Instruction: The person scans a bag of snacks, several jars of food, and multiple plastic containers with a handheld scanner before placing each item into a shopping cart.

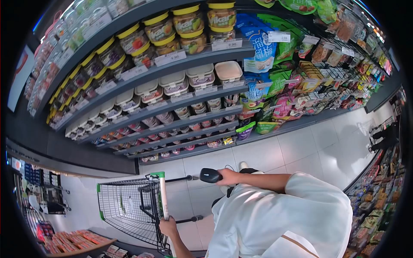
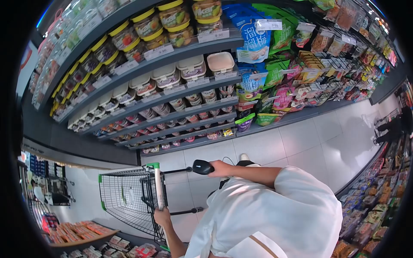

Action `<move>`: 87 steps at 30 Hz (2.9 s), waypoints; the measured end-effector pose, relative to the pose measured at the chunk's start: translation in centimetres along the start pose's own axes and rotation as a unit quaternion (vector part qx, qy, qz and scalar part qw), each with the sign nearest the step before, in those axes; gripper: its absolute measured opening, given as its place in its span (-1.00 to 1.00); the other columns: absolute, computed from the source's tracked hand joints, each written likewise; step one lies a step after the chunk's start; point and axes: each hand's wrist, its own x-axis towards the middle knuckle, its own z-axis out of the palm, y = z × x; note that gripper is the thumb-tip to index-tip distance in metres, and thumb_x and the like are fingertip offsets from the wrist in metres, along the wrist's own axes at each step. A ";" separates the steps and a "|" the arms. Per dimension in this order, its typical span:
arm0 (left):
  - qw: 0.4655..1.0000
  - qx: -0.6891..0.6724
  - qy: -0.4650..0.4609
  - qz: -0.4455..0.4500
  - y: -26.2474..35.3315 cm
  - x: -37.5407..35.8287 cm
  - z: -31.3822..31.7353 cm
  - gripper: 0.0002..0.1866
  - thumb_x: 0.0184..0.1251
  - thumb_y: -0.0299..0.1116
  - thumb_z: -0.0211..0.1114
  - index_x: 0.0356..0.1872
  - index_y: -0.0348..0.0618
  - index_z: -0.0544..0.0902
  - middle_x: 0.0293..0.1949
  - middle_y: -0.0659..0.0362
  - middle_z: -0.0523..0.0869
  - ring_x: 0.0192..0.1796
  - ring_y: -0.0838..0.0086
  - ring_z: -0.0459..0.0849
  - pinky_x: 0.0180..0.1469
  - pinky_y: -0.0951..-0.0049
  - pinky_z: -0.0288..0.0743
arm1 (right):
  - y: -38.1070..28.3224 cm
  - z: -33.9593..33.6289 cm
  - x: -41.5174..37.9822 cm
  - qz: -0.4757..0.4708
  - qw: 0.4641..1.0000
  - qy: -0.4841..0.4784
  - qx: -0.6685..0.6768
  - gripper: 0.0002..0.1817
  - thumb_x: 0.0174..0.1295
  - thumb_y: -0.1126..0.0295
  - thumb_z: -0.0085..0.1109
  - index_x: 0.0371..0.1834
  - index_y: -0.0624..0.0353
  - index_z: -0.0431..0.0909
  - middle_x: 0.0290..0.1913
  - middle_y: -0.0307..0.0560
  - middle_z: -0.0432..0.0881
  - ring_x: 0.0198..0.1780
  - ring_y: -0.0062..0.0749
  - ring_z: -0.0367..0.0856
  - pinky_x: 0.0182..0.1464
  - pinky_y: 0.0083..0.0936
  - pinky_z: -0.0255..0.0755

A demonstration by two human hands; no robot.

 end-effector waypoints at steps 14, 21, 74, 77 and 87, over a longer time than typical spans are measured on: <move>0.917 -0.250 0.044 0.308 25.0 1.4 -11.6 -0.38 0.22 -0.29 0.50 0.24 -0.36 0.50 0.14 -0.21 0.61 0.20 -0.13 0.57 0.28 0.03 0.43 | 0.9 -12.0 -0.6 0.054 0.941 0.234 0.239 -0.64 0.15 0.36 0.41 -0.03 0.28 0.62 -0.32 -0.16 0.71 -0.31 -0.52 0.67 -0.18 -0.48 0.57; 0.697 -0.495 0.129 0.502 53.3 0.1 -28.5 -0.23 0.22 -0.35 0.54 0.39 -0.40 0.35 0.32 -0.14 0.48 0.37 0.07 0.47 0.41 0.17 0.33 | -1.0 -16.9 0.5 -0.043 0.942 0.241 0.230 -0.75 0.17 0.40 0.42 -0.13 0.23 0.65 -0.36 -0.22 0.70 -0.33 -0.59 0.65 -0.24 -0.53 0.53; 0.312 -0.865 -0.392 0.041 35.3 -1.5 -12.4 -0.12 0.28 0.11 0.25 0.49 -0.30 0.30 0.37 -0.08 0.50 0.42 0.10 0.46 0.45 0.05 0.32 | -14.3 -18.3 -3.5 -0.221 0.890 -0.005 0.398 -0.14 0.13 0.38 0.40 0.52 0.31 0.24 0.44 0.42 0.39 0.53 0.22 0.30 0.41 0.16 0.40; 0.297 -0.865 -0.405 0.007 31.3 -1.5 -12.0 -0.06 0.31 0.31 0.15 0.49 -0.26 0.32 0.33 -0.04 0.53 0.37 0.15 0.50 0.40 0.10 0.36 | -15.4 -14.3 -3.5 -0.205 0.883 -0.018 0.423 -0.18 0.14 0.40 0.38 0.50 0.33 0.26 0.40 0.42 0.44 0.46 0.21 0.41 0.35 0.12 0.46; 0.246 -0.843 -0.477 -0.026 19.3 0.7 -9.6 -0.05 0.30 0.33 0.13 0.47 -0.29 0.32 0.30 -0.11 0.54 0.34 0.12 0.53 0.36 0.18 0.44 | -19.8 -9.3 -5.8 -0.189 0.978 -0.068 0.046 -0.48 -0.18 0.43 0.51 -0.06 0.34 0.65 -0.24 0.00 0.75 -0.27 -0.29 0.68 -0.13 -0.37 0.55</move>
